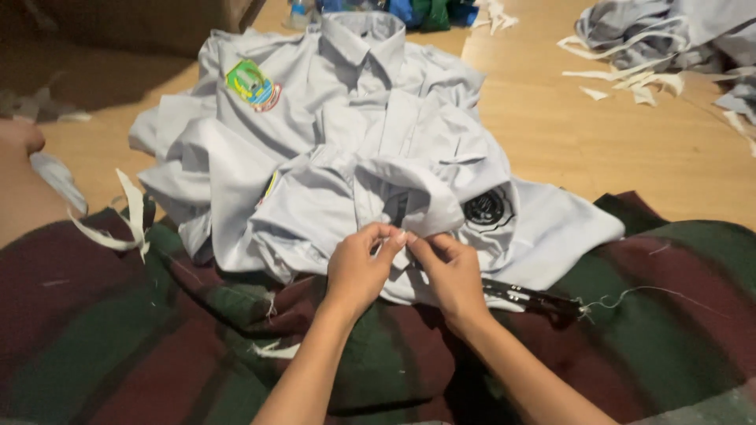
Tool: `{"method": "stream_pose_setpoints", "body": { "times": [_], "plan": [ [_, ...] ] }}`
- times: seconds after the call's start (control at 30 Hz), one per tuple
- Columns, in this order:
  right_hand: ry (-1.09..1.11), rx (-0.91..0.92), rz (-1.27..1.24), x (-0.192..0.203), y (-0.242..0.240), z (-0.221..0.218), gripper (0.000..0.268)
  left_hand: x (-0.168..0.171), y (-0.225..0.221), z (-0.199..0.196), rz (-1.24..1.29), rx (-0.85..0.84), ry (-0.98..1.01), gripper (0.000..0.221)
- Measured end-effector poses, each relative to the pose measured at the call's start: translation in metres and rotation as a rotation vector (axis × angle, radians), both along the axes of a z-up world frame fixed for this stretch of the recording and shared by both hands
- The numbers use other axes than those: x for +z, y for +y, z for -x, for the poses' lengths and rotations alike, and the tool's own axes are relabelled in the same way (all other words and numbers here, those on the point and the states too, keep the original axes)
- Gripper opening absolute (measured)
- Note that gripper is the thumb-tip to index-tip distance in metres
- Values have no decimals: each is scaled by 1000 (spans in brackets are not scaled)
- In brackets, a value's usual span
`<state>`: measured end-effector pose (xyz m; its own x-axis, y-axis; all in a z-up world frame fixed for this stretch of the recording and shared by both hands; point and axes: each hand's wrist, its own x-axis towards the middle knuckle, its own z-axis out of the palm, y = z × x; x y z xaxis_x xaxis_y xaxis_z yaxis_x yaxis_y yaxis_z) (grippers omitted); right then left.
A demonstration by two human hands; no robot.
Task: Trimming loose threads from a white uniform shirt using thread nippers and then folding it.
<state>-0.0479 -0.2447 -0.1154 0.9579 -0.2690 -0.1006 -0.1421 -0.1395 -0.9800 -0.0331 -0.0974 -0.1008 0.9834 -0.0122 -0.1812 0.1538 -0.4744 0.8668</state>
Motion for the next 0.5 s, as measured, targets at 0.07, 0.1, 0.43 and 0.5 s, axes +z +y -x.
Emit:
{"method": "stream_pose_setpoints", "body": {
  "times": [0.07, 0.1, 0.43, 0.5],
  "plan": [
    [12, -8, -9, 5, -2, 1, 21, -3, -2, 0, -27, -15, -56, 33],
    [32, -6, -16, 7, -3, 0, 23, -5, -2, -1, -54, -19, -103, 32],
    [39, 26, -88, 26, -5, -9, 20, -19, -22, -6, -308, 105, -519, 16],
    [80, 41, -120, 26, -7, -9, 23, -23, -24, -10, -344, 81, -588, 14]
  ]
}}
